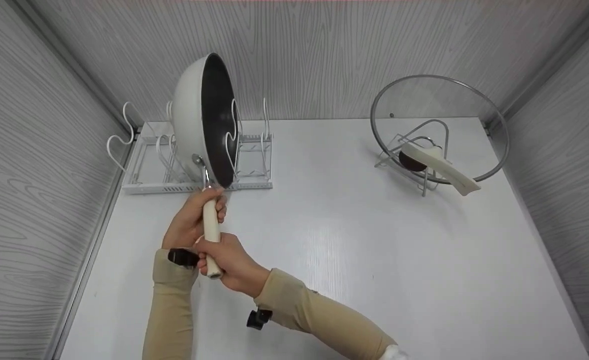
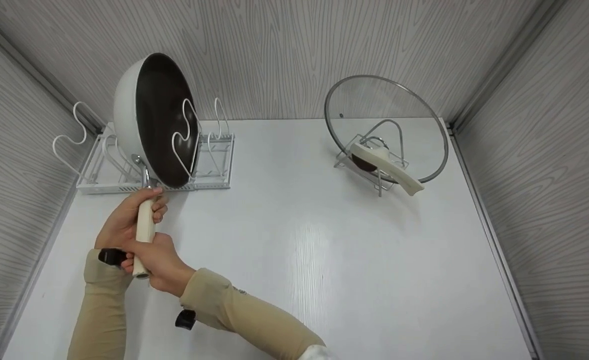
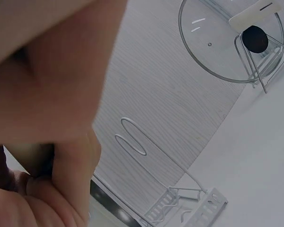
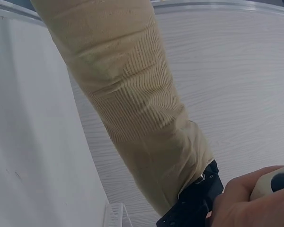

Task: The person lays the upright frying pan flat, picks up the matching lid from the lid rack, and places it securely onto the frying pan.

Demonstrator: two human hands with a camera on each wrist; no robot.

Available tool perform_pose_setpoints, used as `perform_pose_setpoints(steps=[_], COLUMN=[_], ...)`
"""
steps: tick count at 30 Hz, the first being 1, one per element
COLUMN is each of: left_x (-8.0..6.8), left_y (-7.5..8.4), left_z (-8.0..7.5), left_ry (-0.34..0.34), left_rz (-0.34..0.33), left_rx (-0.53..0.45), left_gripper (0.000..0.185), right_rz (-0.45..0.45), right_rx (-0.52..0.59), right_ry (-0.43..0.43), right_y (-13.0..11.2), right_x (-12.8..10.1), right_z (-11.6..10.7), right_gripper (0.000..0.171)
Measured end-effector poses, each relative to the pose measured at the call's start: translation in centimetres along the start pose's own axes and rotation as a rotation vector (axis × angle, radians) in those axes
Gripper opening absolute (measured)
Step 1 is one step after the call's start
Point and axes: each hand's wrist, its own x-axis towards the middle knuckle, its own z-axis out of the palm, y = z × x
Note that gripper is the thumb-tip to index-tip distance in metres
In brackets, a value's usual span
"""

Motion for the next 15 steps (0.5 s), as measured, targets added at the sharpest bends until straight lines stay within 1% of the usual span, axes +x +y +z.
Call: perform_pose_setpoints(steps=[1, 2, 4, 6, 11, 13, 15], left_x=[0.04, 0.04, 0.02, -0.06, -0.29, -0.33, -0.36], left_y=[-0.01, -0.02, -0.01, 0.00, -0.07, -0.14, -0.21], left_z=[-0.01, -0.01, 0.00, 0.15, 0.62, 0.75, 0.82], left_ry=[-0.007, -0.012, -0.020, -0.026, -0.032, -0.032, -0.028], left_rz=[0.008, 0.015, 0.020, 0.022, 0.020, 0.022, 0.023], left_rx=[0.029, 0.038, 0.026, -0.026, -0.199, -0.228, -0.227], left_gripper=[0.022, 0.023, 0.022, 0.017, 0.007, 0.007, 0.007], right_rz=[-0.001, -0.001, -0.008, -0.025, -0.061, -0.070, -0.082], right_rx=[-0.013, -0.024, -0.043, -0.050, -0.061, -0.068, -0.077], right_ry=[0.004, 0.006, 0.015, 0.023, 0.030, 0.030, 0.030], right_y=[-0.03, -0.08, -0.18, -0.29, -0.31, -0.19, -0.03], right_x=[0.02, 0.02, 0.00, -0.05, -0.08, -0.06, -0.01], right_z=[0.02, 0.06, 0.17, 0.29, 0.46, 0.42, 0.38], right_gripper=[0.007, 0.008, 0.008, 0.008, 0.009, 0.010, 0.010])
